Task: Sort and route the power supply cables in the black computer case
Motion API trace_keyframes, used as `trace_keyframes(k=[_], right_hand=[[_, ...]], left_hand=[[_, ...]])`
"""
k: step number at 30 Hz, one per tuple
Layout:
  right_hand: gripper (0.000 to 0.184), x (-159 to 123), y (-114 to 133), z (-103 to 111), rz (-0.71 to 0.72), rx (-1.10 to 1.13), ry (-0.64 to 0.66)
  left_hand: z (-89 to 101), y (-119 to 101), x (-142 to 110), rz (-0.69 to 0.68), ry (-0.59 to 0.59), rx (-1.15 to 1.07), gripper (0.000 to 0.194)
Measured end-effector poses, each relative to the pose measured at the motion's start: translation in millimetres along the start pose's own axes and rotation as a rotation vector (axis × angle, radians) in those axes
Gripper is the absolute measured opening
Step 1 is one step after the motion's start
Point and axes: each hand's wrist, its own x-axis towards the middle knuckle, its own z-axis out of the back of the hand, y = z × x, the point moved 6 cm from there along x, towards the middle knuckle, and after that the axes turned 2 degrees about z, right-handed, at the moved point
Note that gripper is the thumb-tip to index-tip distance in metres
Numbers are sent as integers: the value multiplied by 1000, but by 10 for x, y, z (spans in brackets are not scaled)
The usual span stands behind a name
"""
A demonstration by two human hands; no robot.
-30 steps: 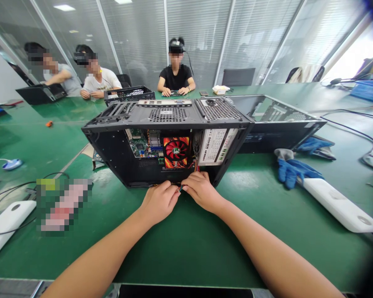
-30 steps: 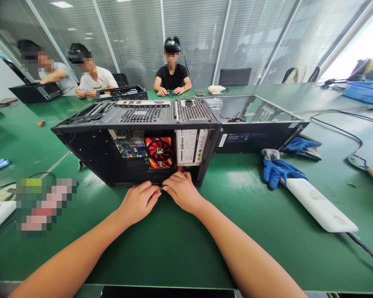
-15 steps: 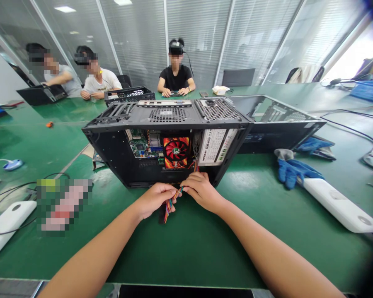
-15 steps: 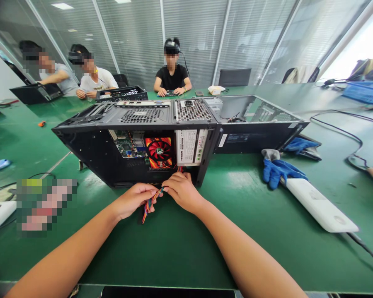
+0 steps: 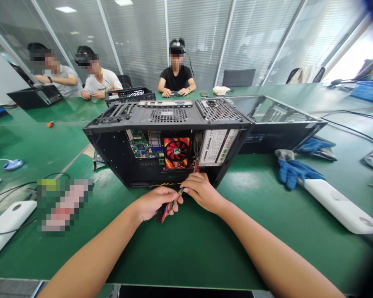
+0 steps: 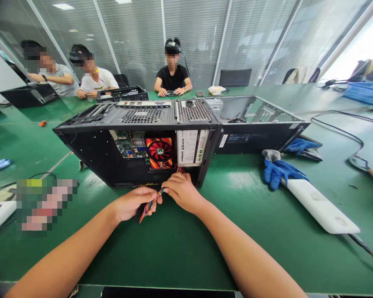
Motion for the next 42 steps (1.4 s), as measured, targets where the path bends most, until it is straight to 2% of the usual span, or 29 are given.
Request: trace_keyframes(k=[4, 12, 19, 25, 32, 37, 42], right_hand=[[21, -5, -1, 3, -1, 11, 10], [23, 0, 1, -4, 6, 41, 13], [21, -4, -17, -20, 10, 11, 22], [23, -3, -6, -13, 6, 12, 13], [22, -8, -7, -23, 18, 8, 6], [21, -16, -27, -39, 25, -17, 12], [22, -6, -17, -32, 27, -20, 18]], left_hand=[[-7, -11, -3, -39, -13, 41, 42], [32, -60, 4, -67, -111, 162, 38], [20, -127, -11, -140, -156, 433, 32], [28, -119, -18, -132, -154, 477, 37], [15, -179, -36, -197, -190, 561, 29], [29, -213, -55, -267, -232, 713, 29], [-4, -311, -120, -349, -319, 968, 31]])
